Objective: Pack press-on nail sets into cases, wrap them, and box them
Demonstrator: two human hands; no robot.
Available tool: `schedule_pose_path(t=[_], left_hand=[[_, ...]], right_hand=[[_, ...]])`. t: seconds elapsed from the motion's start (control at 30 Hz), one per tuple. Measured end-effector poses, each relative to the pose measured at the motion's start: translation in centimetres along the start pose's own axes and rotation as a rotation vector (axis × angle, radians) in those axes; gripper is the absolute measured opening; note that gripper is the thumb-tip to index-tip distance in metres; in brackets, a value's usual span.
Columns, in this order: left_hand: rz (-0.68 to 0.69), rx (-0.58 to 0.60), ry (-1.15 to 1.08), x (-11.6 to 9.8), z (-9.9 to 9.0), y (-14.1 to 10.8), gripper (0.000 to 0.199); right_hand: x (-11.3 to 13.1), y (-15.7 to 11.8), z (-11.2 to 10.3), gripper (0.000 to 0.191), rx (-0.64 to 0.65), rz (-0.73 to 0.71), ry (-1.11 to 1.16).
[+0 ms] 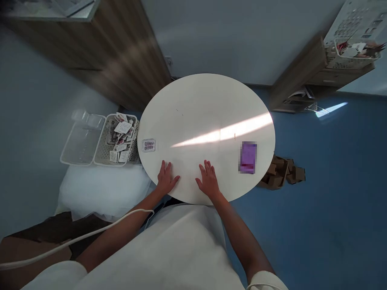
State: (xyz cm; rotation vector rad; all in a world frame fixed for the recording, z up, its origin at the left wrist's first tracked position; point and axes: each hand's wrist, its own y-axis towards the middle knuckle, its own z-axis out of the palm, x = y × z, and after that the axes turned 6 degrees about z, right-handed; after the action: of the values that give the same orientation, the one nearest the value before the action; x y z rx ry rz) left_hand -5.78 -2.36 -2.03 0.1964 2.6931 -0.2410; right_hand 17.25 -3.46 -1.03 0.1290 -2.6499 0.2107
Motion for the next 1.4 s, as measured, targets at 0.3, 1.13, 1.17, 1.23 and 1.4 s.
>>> schedule_pose_path(t=[0.3,1.13,1.17,1.23,1.4], left_hand=[[-0.329,-0.281,-0.496,9.2,-4.7,4.0,0.071],[-0.317,-0.186,-0.937,7.8,-5.6,5.8,0.05],[-0.286,-0.173,-0.94,6.8,-5.3,5.4,0.05],[-0.237,-0.13,-0.941,4.6,-4.5,4.6,0.049],[-0.124,0.018,-0.891,-0.5,-1.7,2.5,0.05]], right_hand=[[9.0,7.0,3.1,0.054,0.1,0.101,0.077],[15.7,10.5,5.3,0.056,0.152,0.178,0.464],[14.9,9.6,4.5,0.056,0.147,0.192,0.447],[13.0,7.5,3.0,0.055,0.134,0.234,0.427],[7.2,2.1,-0.3,0.051,0.115,0.294,0.474]])
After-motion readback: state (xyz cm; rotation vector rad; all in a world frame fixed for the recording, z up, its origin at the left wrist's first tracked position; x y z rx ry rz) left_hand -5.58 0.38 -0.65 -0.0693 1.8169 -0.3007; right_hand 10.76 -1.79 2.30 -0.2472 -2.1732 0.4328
